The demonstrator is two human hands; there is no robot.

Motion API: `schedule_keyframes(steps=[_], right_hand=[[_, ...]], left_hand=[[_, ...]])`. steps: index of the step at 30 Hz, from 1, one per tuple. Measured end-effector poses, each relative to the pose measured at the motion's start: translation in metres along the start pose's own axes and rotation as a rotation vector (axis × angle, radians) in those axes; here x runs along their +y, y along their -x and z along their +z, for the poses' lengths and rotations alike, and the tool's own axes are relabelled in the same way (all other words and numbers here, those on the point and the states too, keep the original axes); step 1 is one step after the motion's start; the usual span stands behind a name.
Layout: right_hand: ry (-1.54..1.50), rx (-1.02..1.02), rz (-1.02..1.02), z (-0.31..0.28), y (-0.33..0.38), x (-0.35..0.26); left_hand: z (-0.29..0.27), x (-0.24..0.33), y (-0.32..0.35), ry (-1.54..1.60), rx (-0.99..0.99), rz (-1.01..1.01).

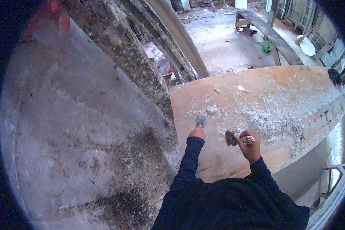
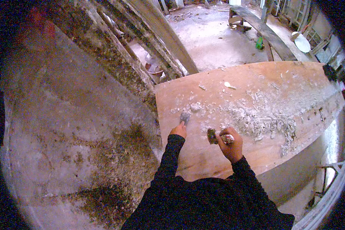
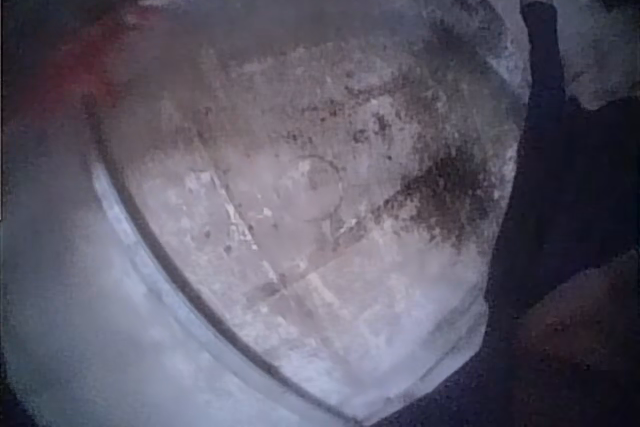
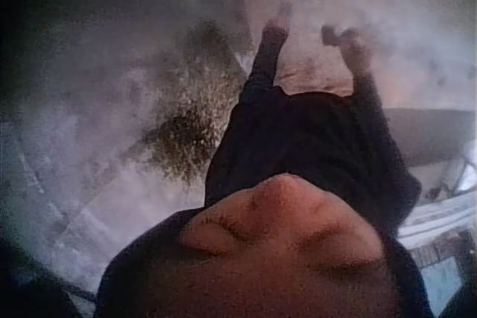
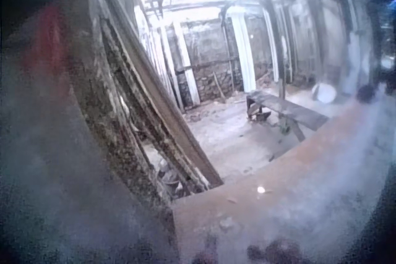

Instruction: The person scrapes dried white residue from a large wooden board using a small metal scraper. They repeatedly lift and remove chunks of the material, working across the surface of the board.

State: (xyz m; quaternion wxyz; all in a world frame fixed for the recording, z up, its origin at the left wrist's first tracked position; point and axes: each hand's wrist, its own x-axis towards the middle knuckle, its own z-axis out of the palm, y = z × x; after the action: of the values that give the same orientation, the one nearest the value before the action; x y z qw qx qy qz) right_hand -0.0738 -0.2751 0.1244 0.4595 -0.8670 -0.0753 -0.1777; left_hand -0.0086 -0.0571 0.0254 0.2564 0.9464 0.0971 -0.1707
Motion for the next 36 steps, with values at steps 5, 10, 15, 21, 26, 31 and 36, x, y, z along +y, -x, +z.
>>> schedule_keyframes(steps=[5, 10, 15, 21, 26, 31, 36], right_hand=[[-0.041, 0.003, 0.061, -0.005, 0.004, 0.004], [-0.006, -0.002, 0.063, -0.005, 0.007, 0.011], [-0.062, -0.018, 0.030, -0.005, 0.003, -0.004], [-0.053, 0.011, 0.080, -0.017, 0.005, 0.006], [-0.005, -0.009, 0.103, -0.015, 0.004, 0.006], [-0.042, -0.001, 0.020, -0.005, 0.006, 0.001], [-0.042, -0.040, 0.053, -0.010, 0.009, -0.005]], left_hand=[[0.011, -0.007, 0.031, -0.023, -0.041, 0.038], [0.012, 0.004, 0.016, -0.008, 0.014, 0.031], [0.007, 0.010, -0.018, -0.020, 0.057, 0.055], [0.012, -0.004, 0.046, -0.056, -0.066, 0.051], [0.018, -0.010, 0.035, -0.035, -0.047, 0.070], [0.017, 0.004, -0.017, 0.032, 0.063, 0.058], [0.019, 0.008, -0.050, 0.046, 0.137, 0.053]])
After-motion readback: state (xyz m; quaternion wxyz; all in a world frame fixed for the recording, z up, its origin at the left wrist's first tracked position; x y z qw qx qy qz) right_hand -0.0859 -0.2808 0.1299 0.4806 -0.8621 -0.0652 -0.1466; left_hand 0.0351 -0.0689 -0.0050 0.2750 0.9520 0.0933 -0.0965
